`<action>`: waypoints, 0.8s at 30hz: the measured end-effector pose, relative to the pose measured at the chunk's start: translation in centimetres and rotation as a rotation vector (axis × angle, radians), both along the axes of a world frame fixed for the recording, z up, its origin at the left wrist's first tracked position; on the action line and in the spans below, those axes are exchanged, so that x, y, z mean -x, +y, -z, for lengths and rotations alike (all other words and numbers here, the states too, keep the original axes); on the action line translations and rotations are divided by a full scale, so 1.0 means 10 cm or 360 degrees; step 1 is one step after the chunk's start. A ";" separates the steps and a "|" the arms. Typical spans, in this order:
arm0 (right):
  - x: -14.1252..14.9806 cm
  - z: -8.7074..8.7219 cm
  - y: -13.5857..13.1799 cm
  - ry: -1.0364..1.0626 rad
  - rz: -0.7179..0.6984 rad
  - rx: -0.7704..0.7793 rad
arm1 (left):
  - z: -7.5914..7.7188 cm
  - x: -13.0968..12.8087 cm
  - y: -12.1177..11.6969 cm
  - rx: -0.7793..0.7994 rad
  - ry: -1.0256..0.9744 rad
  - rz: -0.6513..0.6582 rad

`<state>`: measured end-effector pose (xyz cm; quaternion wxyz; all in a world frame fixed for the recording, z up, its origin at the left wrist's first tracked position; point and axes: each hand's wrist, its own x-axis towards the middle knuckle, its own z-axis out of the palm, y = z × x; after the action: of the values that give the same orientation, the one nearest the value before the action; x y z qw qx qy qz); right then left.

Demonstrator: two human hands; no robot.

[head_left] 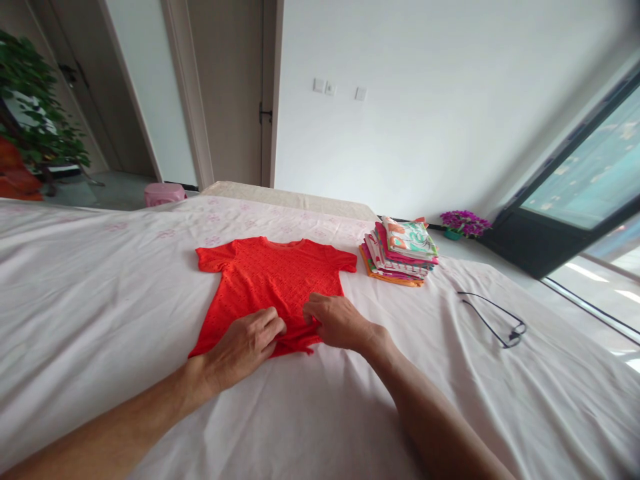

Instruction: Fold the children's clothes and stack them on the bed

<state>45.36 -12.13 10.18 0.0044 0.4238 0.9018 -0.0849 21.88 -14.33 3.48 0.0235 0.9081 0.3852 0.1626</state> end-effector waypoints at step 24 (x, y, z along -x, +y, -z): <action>0.34 0.04 -0.28 0.0034 0.0134 -0.0145 | -0.09 -0.14 -0.03 0.0305 -0.0323 -0.0399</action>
<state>42.01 -14.97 9.74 -0.0282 0.4601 0.8861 -0.0483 23.30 -14.64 4.39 0.1281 0.8255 0.5048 0.2175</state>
